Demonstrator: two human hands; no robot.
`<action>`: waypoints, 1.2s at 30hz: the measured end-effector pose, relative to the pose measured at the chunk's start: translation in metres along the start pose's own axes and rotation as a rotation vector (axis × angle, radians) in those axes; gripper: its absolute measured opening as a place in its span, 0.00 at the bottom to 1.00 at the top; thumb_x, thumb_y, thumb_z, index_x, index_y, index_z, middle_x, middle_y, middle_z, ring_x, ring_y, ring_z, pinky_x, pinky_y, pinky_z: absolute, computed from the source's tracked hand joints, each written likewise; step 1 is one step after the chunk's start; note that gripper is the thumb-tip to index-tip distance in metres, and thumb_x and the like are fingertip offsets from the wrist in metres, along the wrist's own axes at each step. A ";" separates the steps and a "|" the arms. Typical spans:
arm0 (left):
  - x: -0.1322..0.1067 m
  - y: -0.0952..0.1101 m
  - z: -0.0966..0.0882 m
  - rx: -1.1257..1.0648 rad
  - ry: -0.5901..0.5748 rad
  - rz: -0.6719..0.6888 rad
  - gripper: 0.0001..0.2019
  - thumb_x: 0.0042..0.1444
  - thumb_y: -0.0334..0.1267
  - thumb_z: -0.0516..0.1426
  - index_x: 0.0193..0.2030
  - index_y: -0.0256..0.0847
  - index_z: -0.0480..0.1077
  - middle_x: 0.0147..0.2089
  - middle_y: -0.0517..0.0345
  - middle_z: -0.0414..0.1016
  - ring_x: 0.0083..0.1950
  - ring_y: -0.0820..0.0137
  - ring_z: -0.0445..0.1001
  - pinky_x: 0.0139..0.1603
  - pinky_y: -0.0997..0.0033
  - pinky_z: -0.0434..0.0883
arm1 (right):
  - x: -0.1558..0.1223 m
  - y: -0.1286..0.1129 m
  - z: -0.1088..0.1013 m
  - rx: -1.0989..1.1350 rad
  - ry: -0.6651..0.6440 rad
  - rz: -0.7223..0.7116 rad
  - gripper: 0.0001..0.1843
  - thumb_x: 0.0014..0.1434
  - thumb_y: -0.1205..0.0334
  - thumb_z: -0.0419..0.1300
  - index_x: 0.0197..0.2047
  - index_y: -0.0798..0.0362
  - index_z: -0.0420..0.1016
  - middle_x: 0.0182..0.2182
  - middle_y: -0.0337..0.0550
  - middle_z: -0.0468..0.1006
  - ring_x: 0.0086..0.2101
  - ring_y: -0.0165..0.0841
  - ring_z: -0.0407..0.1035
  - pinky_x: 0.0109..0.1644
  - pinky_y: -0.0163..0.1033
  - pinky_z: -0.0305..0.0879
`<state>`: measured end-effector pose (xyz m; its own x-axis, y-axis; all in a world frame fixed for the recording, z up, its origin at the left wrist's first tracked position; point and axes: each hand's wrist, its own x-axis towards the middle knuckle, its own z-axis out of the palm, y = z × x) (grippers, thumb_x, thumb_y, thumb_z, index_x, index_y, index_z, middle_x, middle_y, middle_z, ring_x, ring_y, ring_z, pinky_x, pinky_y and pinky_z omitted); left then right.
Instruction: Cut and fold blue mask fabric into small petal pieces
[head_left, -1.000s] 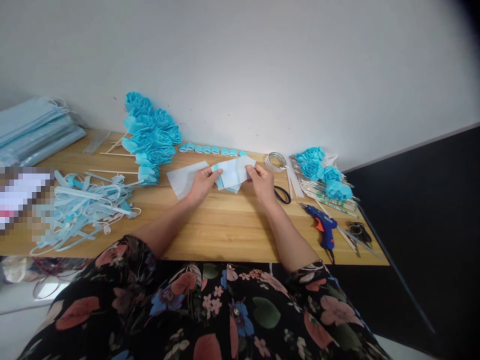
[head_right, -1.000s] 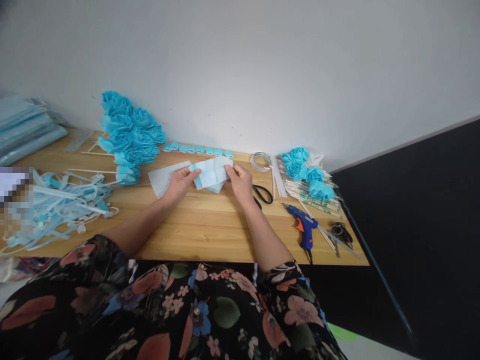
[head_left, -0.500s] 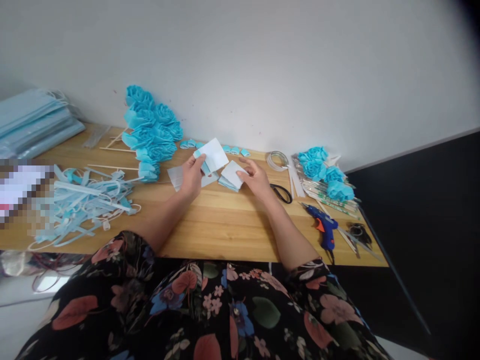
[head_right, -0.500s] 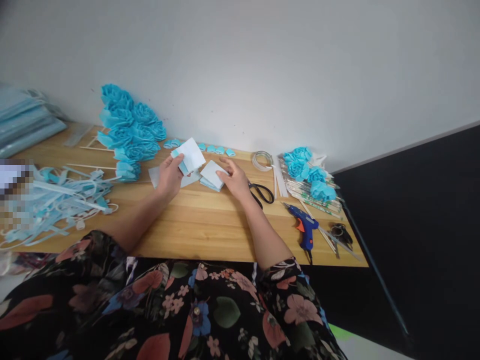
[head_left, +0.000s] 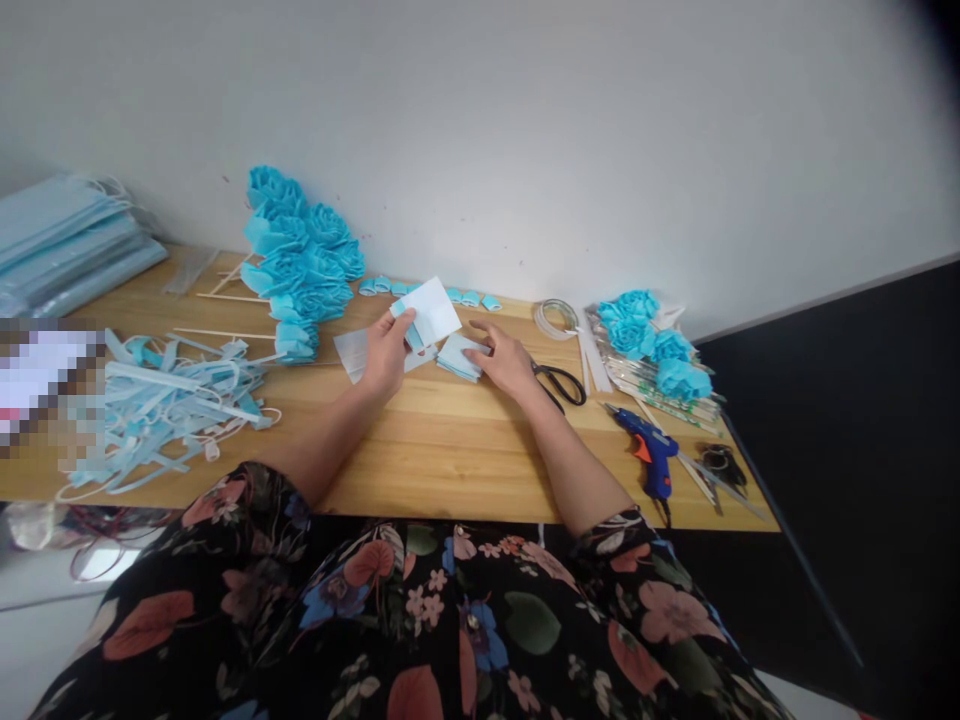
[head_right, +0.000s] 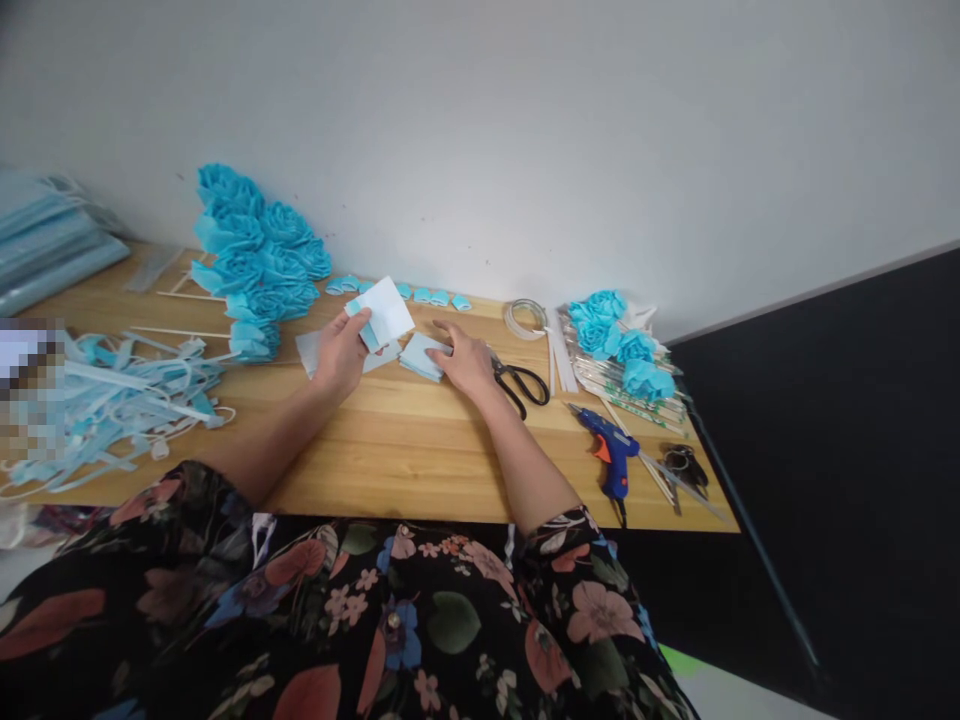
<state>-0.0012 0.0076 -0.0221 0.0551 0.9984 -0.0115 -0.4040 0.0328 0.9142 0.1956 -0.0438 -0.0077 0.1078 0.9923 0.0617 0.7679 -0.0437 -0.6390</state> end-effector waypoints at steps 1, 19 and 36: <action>0.000 0.000 0.000 -0.007 -0.005 0.001 0.19 0.50 0.53 0.65 0.37 0.39 0.71 0.25 0.60 0.71 0.23 0.74 0.68 0.22 0.74 0.64 | -0.002 -0.001 -0.001 -0.016 0.012 -0.028 0.28 0.57 0.52 0.64 0.61 0.46 0.73 0.44 0.47 0.83 0.42 0.41 0.75 0.54 0.50 0.67; -0.019 0.000 0.010 0.246 -0.234 0.101 0.22 0.51 0.56 0.64 0.25 0.37 0.71 0.21 0.61 0.68 0.22 0.75 0.66 0.24 0.75 0.64 | -0.016 -0.005 0.002 0.620 0.211 -0.052 0.16 0.57 0.48 0.63 0.29 0.52 0.74 0.24 0.35 0.73 0.28 0.30 0.66 0.37 0.36 0.64; -0.001 -0.008 0.002 0.055 0.017 0.064 0.17 0.50 0.52 0.65 0.33 0.38 0.73 0.23 0.62 0.69 0.21 0.75 0.65 0.21 0.74 0.64 | 0.004 0.018 0.003 0.461 0.076 -0.074 0.16 0.58 0.49 0.59 0.39 0.52 0.79 0.31 0.37 0.78 0.32 0.32 0.68 0.39 0.37 0.63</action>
<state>0.0036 0.0066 -0.0284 0.0150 0.9990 0.0413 -0.3556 -0.0333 0.9340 0.2073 -0.0405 -0.0213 0.1226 0.9786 0.1651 0.4165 0.1003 -0.9036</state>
